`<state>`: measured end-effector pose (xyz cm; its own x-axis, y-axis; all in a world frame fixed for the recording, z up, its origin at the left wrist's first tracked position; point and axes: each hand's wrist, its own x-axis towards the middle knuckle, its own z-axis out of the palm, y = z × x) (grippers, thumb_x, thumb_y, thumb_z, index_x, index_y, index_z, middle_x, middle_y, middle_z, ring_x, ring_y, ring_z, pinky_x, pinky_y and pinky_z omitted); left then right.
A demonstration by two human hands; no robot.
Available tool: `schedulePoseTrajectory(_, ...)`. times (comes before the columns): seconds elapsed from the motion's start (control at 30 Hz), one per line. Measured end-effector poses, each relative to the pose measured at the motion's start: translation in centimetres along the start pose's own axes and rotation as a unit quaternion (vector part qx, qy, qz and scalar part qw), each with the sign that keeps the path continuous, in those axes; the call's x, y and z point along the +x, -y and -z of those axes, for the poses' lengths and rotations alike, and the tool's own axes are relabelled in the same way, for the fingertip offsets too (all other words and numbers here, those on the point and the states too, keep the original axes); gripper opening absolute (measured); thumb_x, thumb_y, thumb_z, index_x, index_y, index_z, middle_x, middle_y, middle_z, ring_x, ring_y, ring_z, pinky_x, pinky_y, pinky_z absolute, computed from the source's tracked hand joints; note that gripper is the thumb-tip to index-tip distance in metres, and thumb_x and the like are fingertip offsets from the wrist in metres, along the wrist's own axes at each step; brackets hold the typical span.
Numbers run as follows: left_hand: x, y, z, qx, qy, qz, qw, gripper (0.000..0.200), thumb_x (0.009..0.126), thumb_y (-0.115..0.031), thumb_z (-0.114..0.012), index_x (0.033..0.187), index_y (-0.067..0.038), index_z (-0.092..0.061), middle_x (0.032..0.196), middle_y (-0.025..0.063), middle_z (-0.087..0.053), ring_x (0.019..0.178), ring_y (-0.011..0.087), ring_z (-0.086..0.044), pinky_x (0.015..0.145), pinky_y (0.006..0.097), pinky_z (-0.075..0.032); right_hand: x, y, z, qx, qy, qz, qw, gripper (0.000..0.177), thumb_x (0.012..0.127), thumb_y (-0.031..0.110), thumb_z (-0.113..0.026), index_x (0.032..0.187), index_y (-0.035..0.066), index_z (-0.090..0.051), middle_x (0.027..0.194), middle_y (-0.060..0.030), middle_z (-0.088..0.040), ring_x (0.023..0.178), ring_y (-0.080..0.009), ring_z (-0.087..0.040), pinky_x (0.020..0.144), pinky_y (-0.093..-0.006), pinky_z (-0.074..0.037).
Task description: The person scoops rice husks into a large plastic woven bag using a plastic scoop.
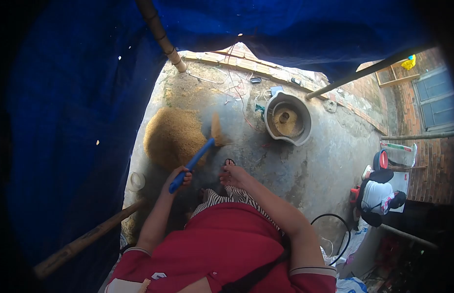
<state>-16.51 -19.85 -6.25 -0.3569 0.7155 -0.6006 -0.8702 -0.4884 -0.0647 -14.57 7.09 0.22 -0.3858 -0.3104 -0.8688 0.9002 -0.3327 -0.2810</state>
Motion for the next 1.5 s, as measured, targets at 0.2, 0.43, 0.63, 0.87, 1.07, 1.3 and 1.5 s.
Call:
schedulePoseTrajectory(0.2,0.1,2.0,-8.0,0.126,-0.211,-0.071,0.967,0.01,0.078,-0.012,-0.051,0.08,-0.002,-0.05,0.062,0.0041,-0.048,0.05,0.0134,-0.05,0.044,0.0255,-0.043,-0.4,3.6,-2.8,-0.06,0.026,-0.085,0.994,0.043,0.086,0.029,-0.049,0.119,0.005,-0.035,0.108,-0.0174,-0.047,0.088,-0.0254,-0.053,0.076,-0.0407,-0.049)
schedulePoseTrajectory(0.43,12.9,2.5,-6.3,0.065,-0.172,-0.108,0.977,0.011,0.075,-0.014,-0.054,0.076,-0.003,-0.053,0.058,0.0039,-0.05,0.049,0.0128,-0.047,0.042,0.0272,-0.04,0.2,7.3,-4.0,-0.121,0.033,-0.105,0.987,0.04,0.086,0.03,-0.052,0.113,0.006,-0.037,0.1,-0.0163,-0.048,0.087,-0.0273,-0.053,0.078,-0.0444,-0.048)
schedulePoseTrajectory(0.63,14.8,2.4,-5.4,0.124,-0.217,-0.163,0.955,0.016,0.069,-0.015,-0.055,0.072,0.0,-0.055,0.058,0.0051,-0.052,0.047,0.0143,-0.047,0.042,0.0275,-0.038,3.4,7.3,-3.1,-0.12,0.078,-0.179,0.973,0.027,0.086,0.02,-0.051,0.104,0.004,-0.041,0.093,-0.014,-0.052,0.082,-0.0251,-0.056,0.075,-0.0415,-0.05)
schedulePoseTrajectory(0.87,9.1,3.7,-10.9,0.198,-0.242,-0.229,0.922,0.024,0.072,-0.027,-0.056,0.074,-0.003,-0.056,0.061,0.0054,-0.052,0.045,0.0133,-0.045,0.039,0.0268,-0.035,0.2,7.4,-6.3,-0.18,0.036,-0.174,0.967,0.019,0.082,0.013,-0.053,0.095,0.0,-0.047,0.073,-0.0071,-0.053,0.066,-0.0184,-0.057,0.057,-0.0302,-0.051)
schedulePoseTrajectory(1.07,6.8,5.5,-12.2,0.288,-0.187,-0.291,0.893,0.042,0.078,-0.044,-0.053,0.087,-0.004,-0.055,0.063,0.0012,-0.049,0.052,0.011,-0.045,0.044,0.0247,-0.035,-3.5,8.7,-6.5,-0.316,0.089,-0.105,0.939,0.014,0.081,0.007,-0.051,0.092,0.004,-0.044,0.063,-0.0025,-0.046,0.044,-0.0077,-0.04,0.037,-0.0196,-0.034)
schedulePoseTrajectory(1.3,-0.5,8.8,-8.3,0.362,-0.2,-0.304,0.858,0.063,0.073,-0.066,-0.05,0.068,-0.004,-0.056,0.059,0.0018,-0.047,0.055,0.0112,-0.042,0.049,0.0256,-0.033,-5.6,10.1,-7.0,-0.383,0.106,-0.271,0.877,0.036,0.079,0.004,-0.048,0.114,0.007,-0.04,0.059,-0.0023,-0.042,0.041,-0.0073,-0.036,0.035,-0.0199,-0.028)
schedulePoseTrajectory(1.5,-1.0,16.3,-2.3,0.167,-0.46,-0.413,0.768,0.035,0.077,-0.034,-0.062,0.075,0.001,-0.059,0.058,0.0074,-0.055,0.047,0.0137,-0.049,0.043,0.0284,-0.037,0.7,2.1,-6.3,-0.321,0.098,-0.442,0.832,0.032,0.082,0.006,-0.046,0.113,0.002,-0.04,0.061,-0.0021,-0.042,0.041,-0.0049,-0.035,0.034,-0.0174,-0.03)
